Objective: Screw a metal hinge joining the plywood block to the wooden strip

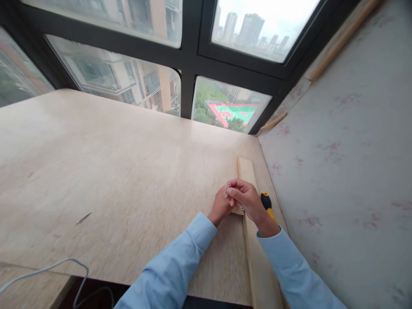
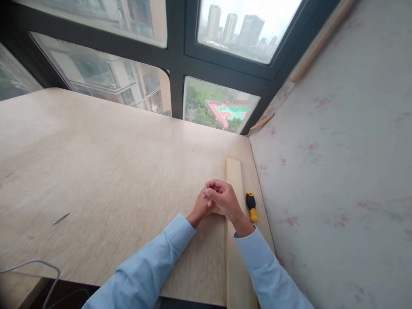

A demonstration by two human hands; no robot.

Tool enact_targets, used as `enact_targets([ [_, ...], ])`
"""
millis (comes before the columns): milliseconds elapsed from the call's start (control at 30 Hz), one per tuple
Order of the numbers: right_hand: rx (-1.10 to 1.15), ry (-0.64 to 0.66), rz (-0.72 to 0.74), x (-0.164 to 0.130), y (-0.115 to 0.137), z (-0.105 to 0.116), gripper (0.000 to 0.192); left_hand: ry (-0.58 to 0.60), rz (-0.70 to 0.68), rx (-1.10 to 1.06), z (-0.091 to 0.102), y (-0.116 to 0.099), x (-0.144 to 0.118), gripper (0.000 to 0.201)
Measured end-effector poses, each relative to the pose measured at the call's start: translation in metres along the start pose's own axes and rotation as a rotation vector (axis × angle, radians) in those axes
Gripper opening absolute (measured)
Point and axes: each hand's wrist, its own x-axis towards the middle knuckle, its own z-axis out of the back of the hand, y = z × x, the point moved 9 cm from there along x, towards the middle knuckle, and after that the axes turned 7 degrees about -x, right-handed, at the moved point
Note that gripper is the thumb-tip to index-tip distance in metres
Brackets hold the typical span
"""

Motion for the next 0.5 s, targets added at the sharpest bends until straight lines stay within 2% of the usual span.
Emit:
enact_targets([
  [133, -0.029, -0.276, 0.022, -0.02, -0.022, 0.069, 0.021, -0.016, 0.147, 0.011, 0.004, 0.012, -0.001, 0.049],
  [233, -0.138, -0.404, 0.054, -0.03, -0.034, 0.099, 0.023, -0.017, 0.181, 0.022, 0.005, 0.01, -0.003, 0.055],
  [333, -0.251, -0.421, 0.091, -0.032, -0.043, 0.106, 0.023, -0.013, 0.191, 0.029, 0.005, 0.005, -0.005, 0.054],
  [500, -0.366, -0.354, 0.116, -0.03, -0.056, 0.098, 0.022, -0.001, 0.217, -0.043, 0.005, 0.003, -0.008, 0.057],
])
